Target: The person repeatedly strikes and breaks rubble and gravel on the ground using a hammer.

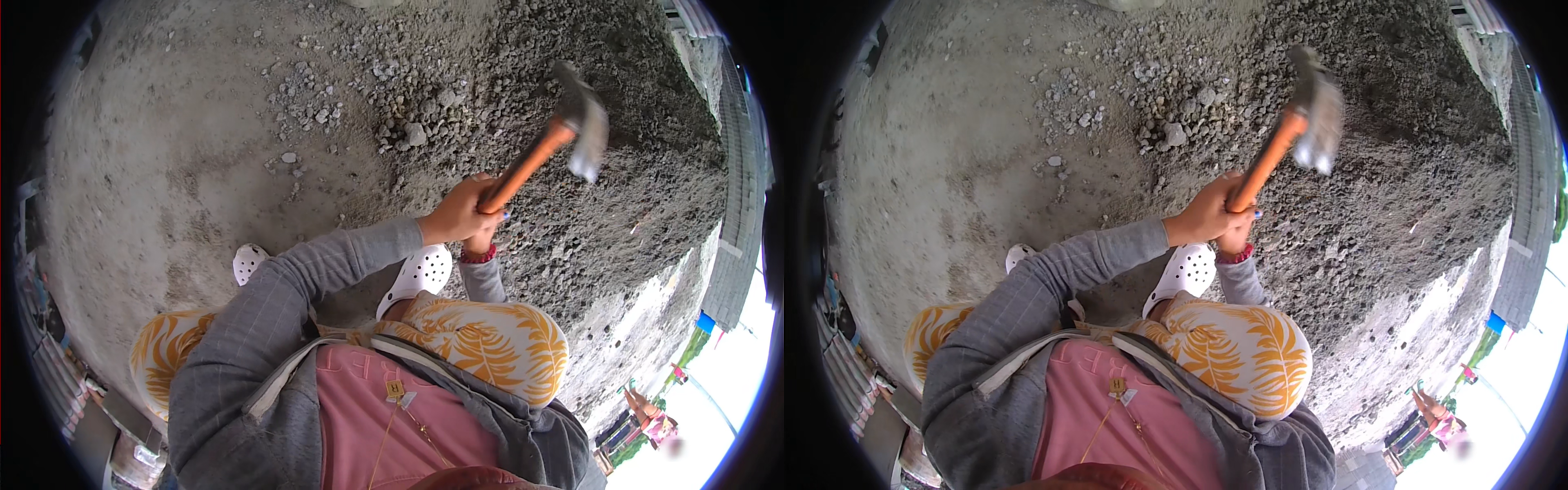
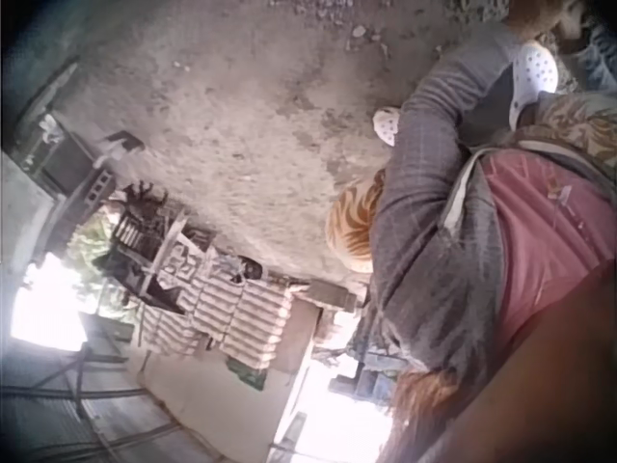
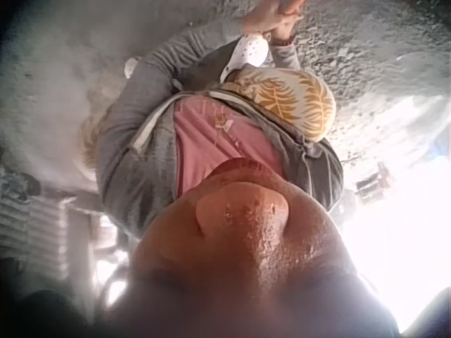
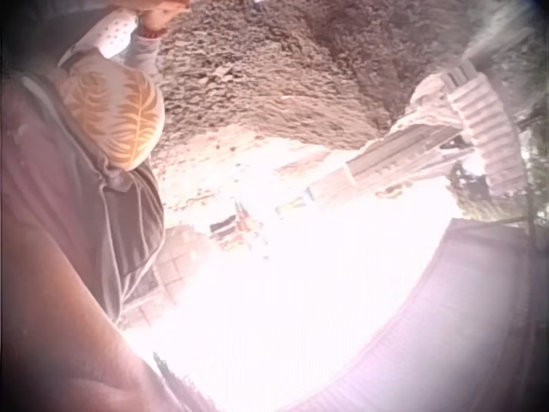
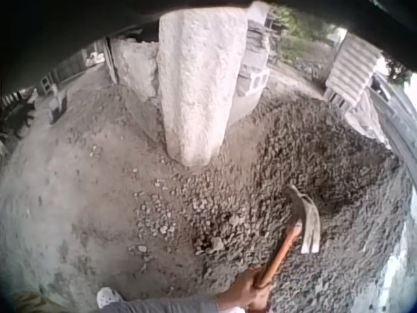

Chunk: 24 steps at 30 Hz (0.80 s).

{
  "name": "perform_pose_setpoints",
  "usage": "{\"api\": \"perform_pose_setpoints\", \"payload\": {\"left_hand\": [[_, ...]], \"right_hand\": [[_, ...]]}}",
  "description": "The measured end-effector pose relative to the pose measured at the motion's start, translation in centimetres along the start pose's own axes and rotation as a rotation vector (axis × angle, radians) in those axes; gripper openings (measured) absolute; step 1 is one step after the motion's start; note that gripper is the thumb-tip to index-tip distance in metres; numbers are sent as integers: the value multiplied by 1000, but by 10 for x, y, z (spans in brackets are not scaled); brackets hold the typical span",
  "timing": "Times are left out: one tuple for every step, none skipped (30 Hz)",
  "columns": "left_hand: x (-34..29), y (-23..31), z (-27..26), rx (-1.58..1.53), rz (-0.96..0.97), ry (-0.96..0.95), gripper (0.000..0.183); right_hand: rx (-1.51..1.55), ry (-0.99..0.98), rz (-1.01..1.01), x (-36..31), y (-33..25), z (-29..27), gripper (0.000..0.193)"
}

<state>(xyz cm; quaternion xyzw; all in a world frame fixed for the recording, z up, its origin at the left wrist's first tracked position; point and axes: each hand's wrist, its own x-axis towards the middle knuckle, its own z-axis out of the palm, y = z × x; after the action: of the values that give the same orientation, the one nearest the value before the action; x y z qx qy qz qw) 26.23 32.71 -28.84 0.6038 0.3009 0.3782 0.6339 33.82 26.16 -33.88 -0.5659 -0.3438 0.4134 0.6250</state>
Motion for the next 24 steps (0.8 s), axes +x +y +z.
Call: {"api": "perform_pose_setpoints", "payload": {"left_hand": [[-21,-39,2,-115,-211,31,17],[-31,-62,1,-267,-465,23,17],[-38,-80,-1,-338,-574,55,18],[-43,-90,-2,-414,-684,89,18],[-44,-86,0,-337,-718,62,18],[-45,-80,1,-260,-750,36,19],[-41,-79,2,-258,-736,-18,18],[-40,-67,1,-257,-743,-22,18],[-32,-51,-2,-240,-669,-55,17],[-25,-42,-2,-222,-595,-87,17],[-20,-40,0,-243,-490,-109,17],[-13,-16,-4,-124,-360,-115,19],[-4,-3,-5,-51,-157,-103,19],[1,7,-9,28,41,-84,20],[6,22,-10,20,42,-95,20],[11,36,-11,8,108,-117,21],[14,44,-11,1,177,-131,22],[10,40,-10,2,181,-129,22],[0,28,-6,20,156,-90,22],[-14,13,-3,50,125,-45,21],[-31,-12,7,-40,41,-8,19],[-53,-29,15,-218,-223,27,17],[-67,-48,13,-326,-565,-35,17],[-73,-56,17,-440,-795,32,17]], "right_hand": [[-173,-10,31,-11,9,9,26],[-185,-15,159,-18,16,11,27],[-193,-11,335,-23,21,13,27],[-214,-19,531,-25,22,13,27],[-226,-15,666,-26,21,13,27],[-222,-1,748,-30,17,12,28],[-208,4,802,-27,13,9,28],[-169,27,768,-26,11,9,29],[-79,36,371,-27,18,12,29],[-77,36,370,-24,21,9,29],[-27,36,205,-19,21,8,29],[18,44,46,-15,14,8,30],[11,-11,-23,-7,2,3,30],[-62,-51,19,-1,-50,25,30],[145,-26,40,0,-49,18,30],[351,-1,59,1,-45,10,29],[3,-67,-78,0,-37,-2,25],[2,-71,-81,-5,-26,-8,25],[-79,-86,-61,-13,-16,-14,24],[-149,-110,-38,-24,-4,-16,23],[-236,-121,-23,-33,-1,-17,22],[-268,-58,139,-47,2,-12,22],[-248,-87,339,-56,-5,2,25],[-116,52,804,-65,2,0,26]]}}
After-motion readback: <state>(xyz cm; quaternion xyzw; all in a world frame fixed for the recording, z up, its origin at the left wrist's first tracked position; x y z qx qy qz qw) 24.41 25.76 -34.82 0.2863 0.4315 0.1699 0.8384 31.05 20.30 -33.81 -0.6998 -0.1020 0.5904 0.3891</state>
